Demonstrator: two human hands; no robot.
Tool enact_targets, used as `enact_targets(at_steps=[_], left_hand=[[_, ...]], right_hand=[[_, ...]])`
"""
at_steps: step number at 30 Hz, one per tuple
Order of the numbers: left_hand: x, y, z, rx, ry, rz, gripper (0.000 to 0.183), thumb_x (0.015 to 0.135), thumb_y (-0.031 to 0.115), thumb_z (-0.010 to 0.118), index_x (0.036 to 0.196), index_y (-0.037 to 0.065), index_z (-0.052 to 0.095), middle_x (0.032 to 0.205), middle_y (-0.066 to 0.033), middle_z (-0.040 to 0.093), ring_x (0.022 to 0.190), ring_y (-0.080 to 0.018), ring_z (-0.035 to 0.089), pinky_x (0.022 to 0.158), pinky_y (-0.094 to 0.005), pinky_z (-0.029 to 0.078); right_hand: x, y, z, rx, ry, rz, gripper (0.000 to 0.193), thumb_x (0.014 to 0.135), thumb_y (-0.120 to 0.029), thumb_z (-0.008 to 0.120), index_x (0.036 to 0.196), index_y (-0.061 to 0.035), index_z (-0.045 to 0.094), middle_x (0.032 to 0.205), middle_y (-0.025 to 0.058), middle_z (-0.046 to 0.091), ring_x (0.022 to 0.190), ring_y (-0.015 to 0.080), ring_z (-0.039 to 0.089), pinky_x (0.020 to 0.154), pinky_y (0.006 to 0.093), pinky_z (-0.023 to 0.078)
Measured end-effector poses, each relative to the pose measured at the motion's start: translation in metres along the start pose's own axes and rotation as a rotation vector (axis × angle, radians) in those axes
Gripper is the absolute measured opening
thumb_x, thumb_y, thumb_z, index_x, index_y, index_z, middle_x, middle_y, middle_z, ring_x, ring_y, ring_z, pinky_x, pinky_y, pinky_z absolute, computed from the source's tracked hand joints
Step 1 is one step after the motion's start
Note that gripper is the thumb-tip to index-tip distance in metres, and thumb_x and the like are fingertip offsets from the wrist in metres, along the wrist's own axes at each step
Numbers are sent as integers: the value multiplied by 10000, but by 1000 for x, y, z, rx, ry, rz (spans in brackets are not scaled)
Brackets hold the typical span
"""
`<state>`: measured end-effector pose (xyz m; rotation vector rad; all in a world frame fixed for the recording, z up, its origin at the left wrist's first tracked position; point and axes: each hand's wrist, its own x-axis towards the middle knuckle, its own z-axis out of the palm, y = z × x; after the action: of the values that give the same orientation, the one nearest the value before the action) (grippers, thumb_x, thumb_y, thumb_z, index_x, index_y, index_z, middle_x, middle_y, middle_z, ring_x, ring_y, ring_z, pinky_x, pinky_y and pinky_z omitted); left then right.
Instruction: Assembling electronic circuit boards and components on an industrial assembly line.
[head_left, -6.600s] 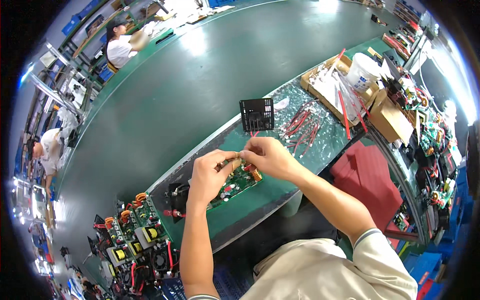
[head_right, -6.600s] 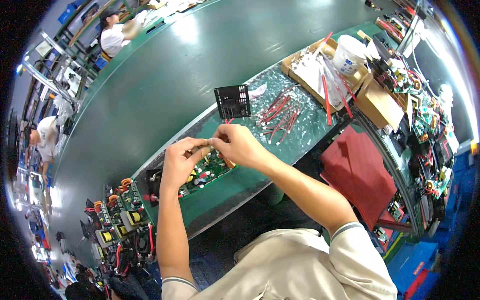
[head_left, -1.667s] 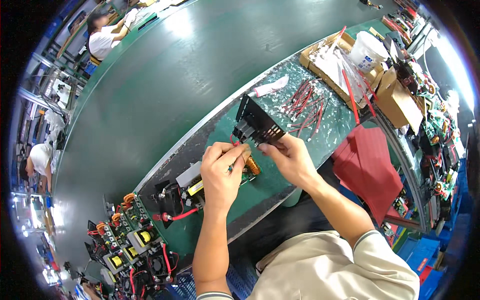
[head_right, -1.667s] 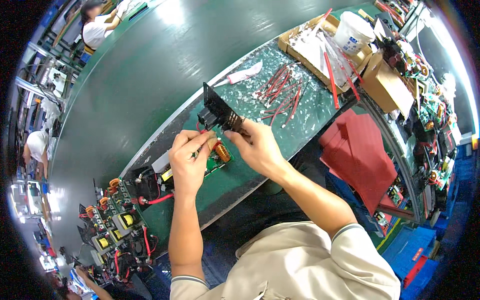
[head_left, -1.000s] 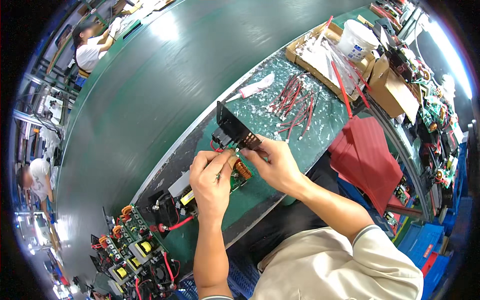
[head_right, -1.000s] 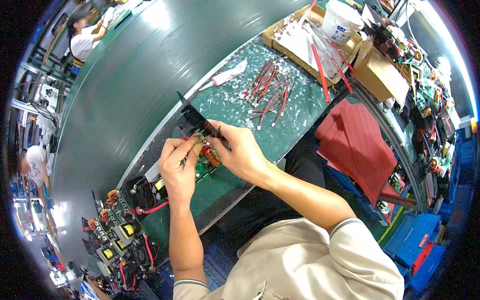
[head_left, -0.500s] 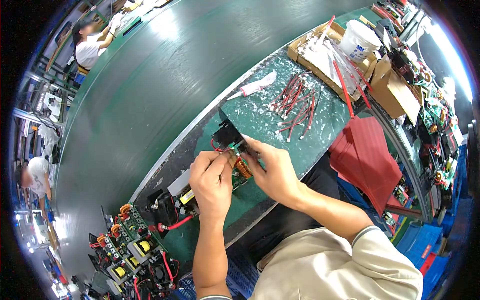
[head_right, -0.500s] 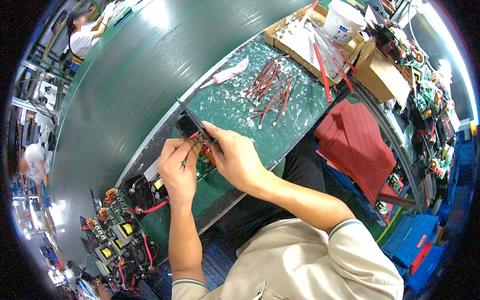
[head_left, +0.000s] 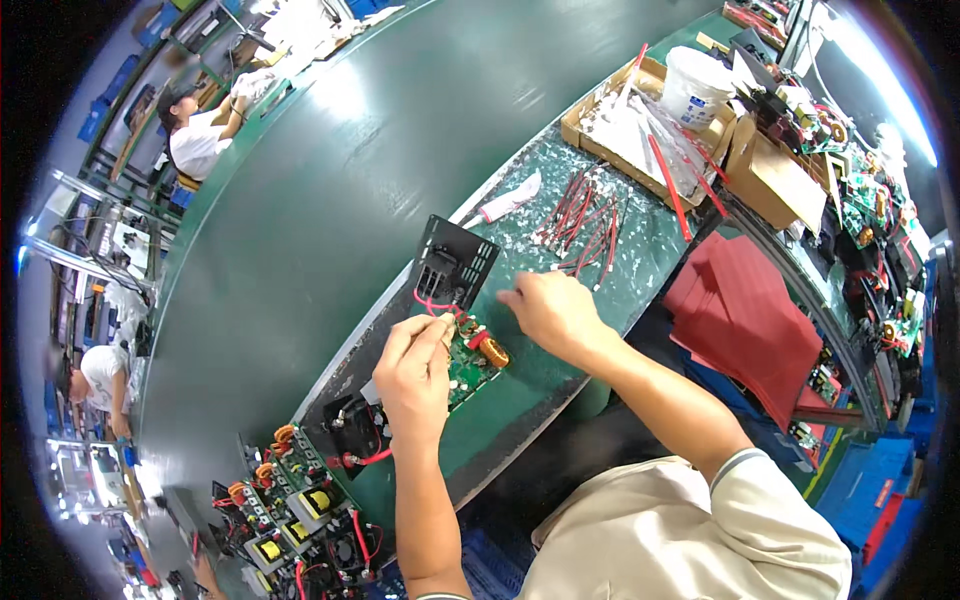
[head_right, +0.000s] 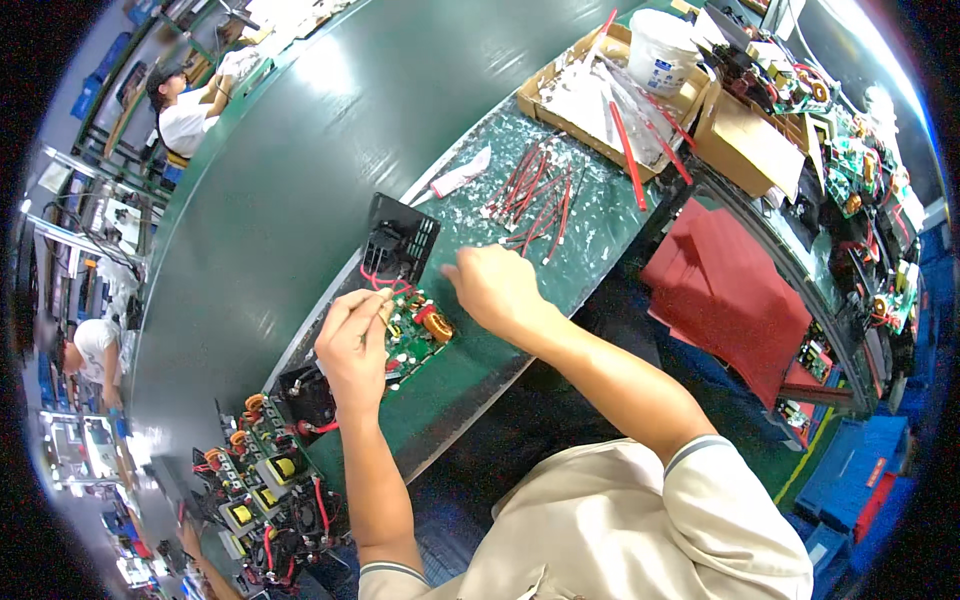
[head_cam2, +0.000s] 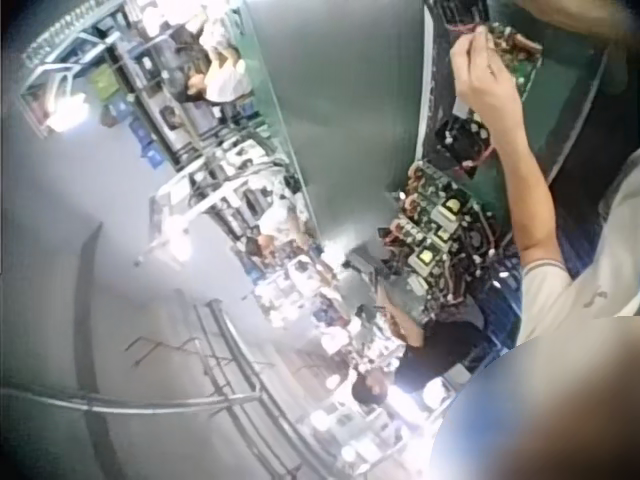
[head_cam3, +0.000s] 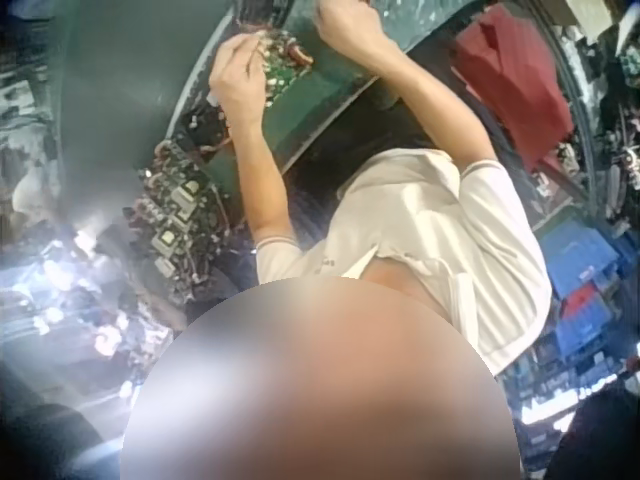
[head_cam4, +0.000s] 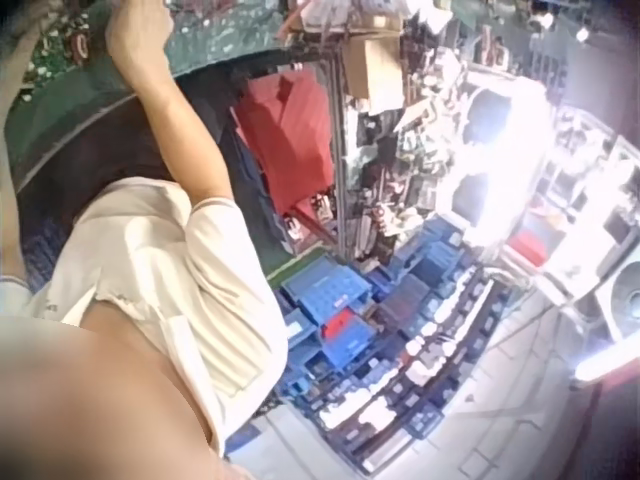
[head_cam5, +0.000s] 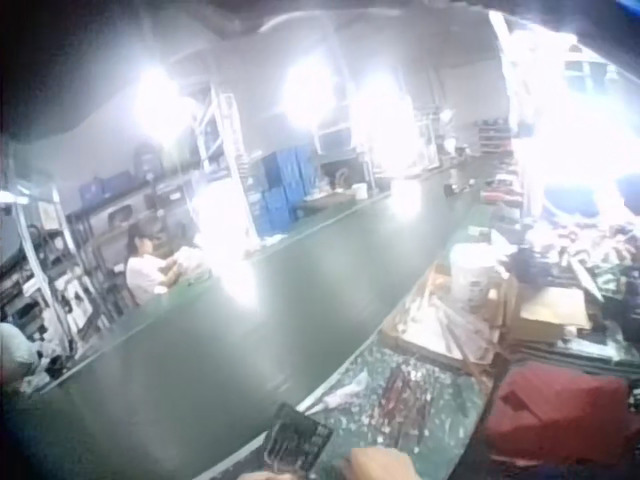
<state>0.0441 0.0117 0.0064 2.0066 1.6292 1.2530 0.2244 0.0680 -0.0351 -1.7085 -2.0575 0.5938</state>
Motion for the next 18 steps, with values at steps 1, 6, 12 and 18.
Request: enact_targets(at_steps=[1, 6, 12, 18], left_hand=[[0, -1, 1, 28, -14, 19, 222, 830, -86, 662, 1038, -32, 722, 969, -111, 675, 825, -195, 680, 742, -293, 541], [-2, 3, 4, 202, -115, 146, 247, 826, -86, 675, 1055, -10, 730, 959, -93, 648, 751, -205, 659, 664, -310, 524], [-2, 6, -6, 112, -196, 6, 216, 788, -38, 724, 999, 6, 733, 925, -91, 646, 794, -251, 667, 692, -360, 537], [-6, 8, 2, 299, -77, 277, 181, 767, -44, 730, 938, 15, 724, 905, -71, 645, 792, -251, 657, 684, -368, 532]], right_hand=[[-2, 0, -5, 10, 5, -5, 207, 920, -176, 672, 916, 30, 660, 766, 212, 674, 664, 341, 676, 592, 397, 491], [-22, -22, -9, 907, -190, -106, 234, 953, -206, 676, 917, 24, 652, 667, 30, 606, 626, 79, 555, 560, 281, 450], [-14, -15, 1, 1353, -556, 231, 227, 973, -221, 633, 902, -8, 663, 752, 22, 643, 626, 83, 583, 551, 219, 460], [-12, -9, -12, 1509, -779, 395, 188, 962, -178, 631, 885, -9, 656, 755, 34, 646, 641, 100, 591, 560, 238, 473]])
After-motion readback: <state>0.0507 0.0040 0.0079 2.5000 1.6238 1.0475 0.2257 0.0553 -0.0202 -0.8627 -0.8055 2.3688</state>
